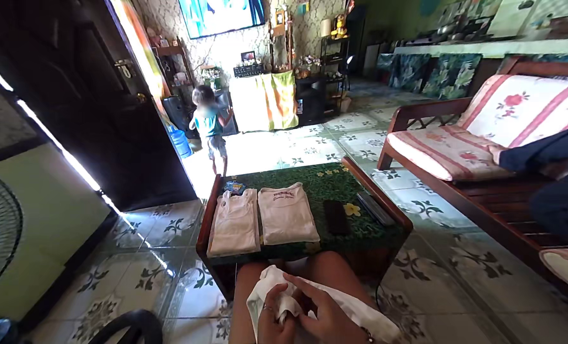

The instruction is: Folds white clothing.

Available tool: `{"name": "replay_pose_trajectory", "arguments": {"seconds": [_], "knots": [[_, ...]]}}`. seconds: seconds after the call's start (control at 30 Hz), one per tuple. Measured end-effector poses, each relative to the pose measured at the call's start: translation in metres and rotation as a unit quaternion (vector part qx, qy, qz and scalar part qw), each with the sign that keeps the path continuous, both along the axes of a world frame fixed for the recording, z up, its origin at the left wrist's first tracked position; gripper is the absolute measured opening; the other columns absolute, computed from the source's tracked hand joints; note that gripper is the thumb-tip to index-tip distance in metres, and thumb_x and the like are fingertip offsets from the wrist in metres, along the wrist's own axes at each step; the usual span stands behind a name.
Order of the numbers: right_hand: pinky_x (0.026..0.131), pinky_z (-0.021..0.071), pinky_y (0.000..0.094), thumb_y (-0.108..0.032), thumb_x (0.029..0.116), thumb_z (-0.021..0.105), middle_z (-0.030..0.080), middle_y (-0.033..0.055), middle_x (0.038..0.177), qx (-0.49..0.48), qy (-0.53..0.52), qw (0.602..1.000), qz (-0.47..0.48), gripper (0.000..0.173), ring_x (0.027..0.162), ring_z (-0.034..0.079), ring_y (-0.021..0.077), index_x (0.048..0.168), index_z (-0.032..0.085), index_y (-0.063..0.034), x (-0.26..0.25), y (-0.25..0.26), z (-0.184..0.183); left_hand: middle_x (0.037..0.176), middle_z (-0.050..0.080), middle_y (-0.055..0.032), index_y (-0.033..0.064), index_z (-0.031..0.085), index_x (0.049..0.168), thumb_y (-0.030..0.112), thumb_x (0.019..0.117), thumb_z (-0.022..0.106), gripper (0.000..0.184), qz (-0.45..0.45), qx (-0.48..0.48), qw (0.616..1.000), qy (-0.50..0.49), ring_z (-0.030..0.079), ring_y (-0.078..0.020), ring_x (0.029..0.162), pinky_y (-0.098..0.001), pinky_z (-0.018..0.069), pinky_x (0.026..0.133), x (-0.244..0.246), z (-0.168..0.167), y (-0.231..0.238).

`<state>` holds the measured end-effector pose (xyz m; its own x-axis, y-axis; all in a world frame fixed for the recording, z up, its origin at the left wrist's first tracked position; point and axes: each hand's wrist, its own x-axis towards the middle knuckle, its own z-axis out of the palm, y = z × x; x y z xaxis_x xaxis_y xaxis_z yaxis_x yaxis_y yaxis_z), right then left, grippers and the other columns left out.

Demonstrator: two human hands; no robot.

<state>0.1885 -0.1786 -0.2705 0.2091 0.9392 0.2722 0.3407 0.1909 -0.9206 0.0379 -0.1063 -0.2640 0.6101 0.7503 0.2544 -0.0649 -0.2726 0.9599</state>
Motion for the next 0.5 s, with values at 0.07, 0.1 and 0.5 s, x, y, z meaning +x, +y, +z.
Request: {"name": "replay_pose_trajectory", "arguments": {"seconds": [0.07, 0.1, 0.5], "knots": [[0.072, 0.0569, 0.0309, 0.0, 0.0839, 0.067, 0.071, 0.0125, 0.094, 0.002, 0.004, 1.0, -0.007, 0.068, 0.075, 0.066, 0.0143, 0.149, 0.048, 0.0006, -0.0016, 0.0001, -0.0006, 0.122, 0.068, -0.0176, -0.0102, 0.052, 0.134, -0.011, 0.083, 0.063, 0.052, -0.003, -0.003, 1.0, 0.005, 0.068, -0.0085, 0.103, -0.0296, 0.0563, 0.093, 0.0004, -0.0014, 0.0003], [0.071, 0.0567, 0.0305, 0.0, 0.0834, 0.067, 0.071, 0.0123, 0.094, 0.0, 0.003, 1.0, -0.013, 0.069, 0.075, 0.065, 0.0141, 0.149, 0.048, 0.0006, -0.0025, 0.0, -0.0004, 0.122, 0.068, -0.0176, -0.0103, 0.052, 0.134, -0.011, 0.083, 0.063, 0.052, -0.004, -0.003, 1.0, 0.003, 0.068, -0.0084, 0.103, -0.0296, 0.0564, 0.093, 0.0007, -0.0021, 0.0006], [0.07, 0.0568, 0.0329, -0.001, 0.0843, 0.066, 0.071, 0.0127, 0.091, 0.023, -0.069, 0.993, -0.088, 0.062, 0.073, 0.065, 0.0168, 0.145, 0.055, -0.002, -0.0086, 0.0008, -0.0028, 0.12, 0.069, -0.0187, -0.0084, 0.057, 0.131, -0.006, 0.084, 0.067, 0.048, 0.009, 0.033, 0.999, 0.031, 0.069, -0.0144, 0.105, -0.0351, 0.056, 0.096, 0.0011, -0.0032, 0.0041]]}}
